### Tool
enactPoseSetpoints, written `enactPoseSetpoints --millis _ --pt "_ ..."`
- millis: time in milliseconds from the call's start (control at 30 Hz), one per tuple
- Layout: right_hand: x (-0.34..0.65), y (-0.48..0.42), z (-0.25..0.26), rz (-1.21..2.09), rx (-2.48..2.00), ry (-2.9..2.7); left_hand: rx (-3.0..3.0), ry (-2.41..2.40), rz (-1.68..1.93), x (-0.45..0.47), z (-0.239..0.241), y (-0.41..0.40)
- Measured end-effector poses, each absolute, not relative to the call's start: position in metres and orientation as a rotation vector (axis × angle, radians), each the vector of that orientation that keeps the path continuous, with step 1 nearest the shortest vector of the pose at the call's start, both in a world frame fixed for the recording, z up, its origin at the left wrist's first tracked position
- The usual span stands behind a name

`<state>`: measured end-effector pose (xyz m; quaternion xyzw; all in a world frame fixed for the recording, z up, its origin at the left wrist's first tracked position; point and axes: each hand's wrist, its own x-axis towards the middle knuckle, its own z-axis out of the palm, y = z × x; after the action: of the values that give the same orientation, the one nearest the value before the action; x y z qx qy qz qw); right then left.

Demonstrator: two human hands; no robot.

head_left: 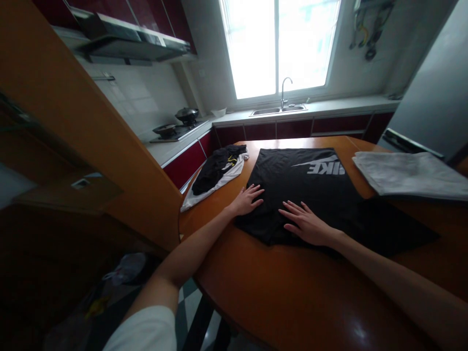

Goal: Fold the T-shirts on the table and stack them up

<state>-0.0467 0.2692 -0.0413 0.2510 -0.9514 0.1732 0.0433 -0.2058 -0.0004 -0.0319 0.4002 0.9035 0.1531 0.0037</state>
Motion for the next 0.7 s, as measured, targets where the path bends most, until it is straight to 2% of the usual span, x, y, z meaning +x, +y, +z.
enactPoseSetpoints --millis 133,267,400,500,700 --pt "-0.047 0.269 -0.041 0.506 0.774 -2.921 1.197 2.871 0.555 -0.202 -0.03 0.005" --pt "-0.046 0.268 -0.04 0.518 0.765 -2.914 1.24 2.93 0.84 -0.208 -0.019 0.001" --pt "-0.045 0.268 -0.039 0.544 0.766 -2.91 0.933 3.147 1.044 -0.223 -0.009 -0.016" --pt "-0.045 0.268 -0.039 0.553 0.759 -2.914 0.805 3.226 1.044 -0.231 -0.007 -0.027" --pt "-0.045 0.268 -0.037 0.521 0.774 -2.924 1.115 2.982 0.834 -0.228 -0.023 -0.019"
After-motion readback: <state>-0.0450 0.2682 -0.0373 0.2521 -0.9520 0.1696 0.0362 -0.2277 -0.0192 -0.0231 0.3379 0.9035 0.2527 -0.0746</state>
